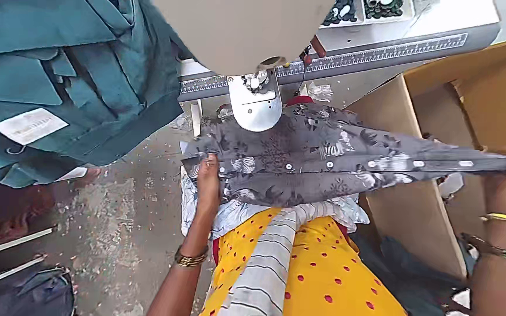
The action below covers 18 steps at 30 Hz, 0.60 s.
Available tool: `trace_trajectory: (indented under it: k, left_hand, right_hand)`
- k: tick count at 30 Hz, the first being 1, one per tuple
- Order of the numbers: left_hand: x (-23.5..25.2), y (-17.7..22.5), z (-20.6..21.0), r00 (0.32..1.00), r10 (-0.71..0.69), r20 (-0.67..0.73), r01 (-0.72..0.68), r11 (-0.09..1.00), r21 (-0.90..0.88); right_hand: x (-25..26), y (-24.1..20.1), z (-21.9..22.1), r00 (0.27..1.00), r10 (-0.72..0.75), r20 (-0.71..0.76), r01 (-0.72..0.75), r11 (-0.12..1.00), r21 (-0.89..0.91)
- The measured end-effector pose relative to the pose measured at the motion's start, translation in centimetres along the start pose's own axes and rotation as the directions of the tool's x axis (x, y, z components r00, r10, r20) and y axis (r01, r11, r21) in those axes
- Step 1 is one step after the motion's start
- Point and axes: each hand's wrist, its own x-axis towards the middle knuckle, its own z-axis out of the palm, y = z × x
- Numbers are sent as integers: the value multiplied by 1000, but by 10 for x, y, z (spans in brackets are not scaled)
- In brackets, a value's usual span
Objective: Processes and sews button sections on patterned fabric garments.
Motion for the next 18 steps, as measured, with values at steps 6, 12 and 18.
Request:
trace_trajectory:
  k: [6,12,18]
  left_hand:
    - [2,-2,-15,1000,-9,-10,10,997,78]
    - [11,-7,-23,1000,-3,14,3,1000,7]
    - [15,-9,-37,999,-39,-20,40,999,17]
  right_hand:
    - [-3,-97,-14,964,-134,229,126,991,48]
    - [-79,-368,-42,620,-782,-58,630,453,631]
    - [-127,-460,-16,229,-973,-7,787,181,590]
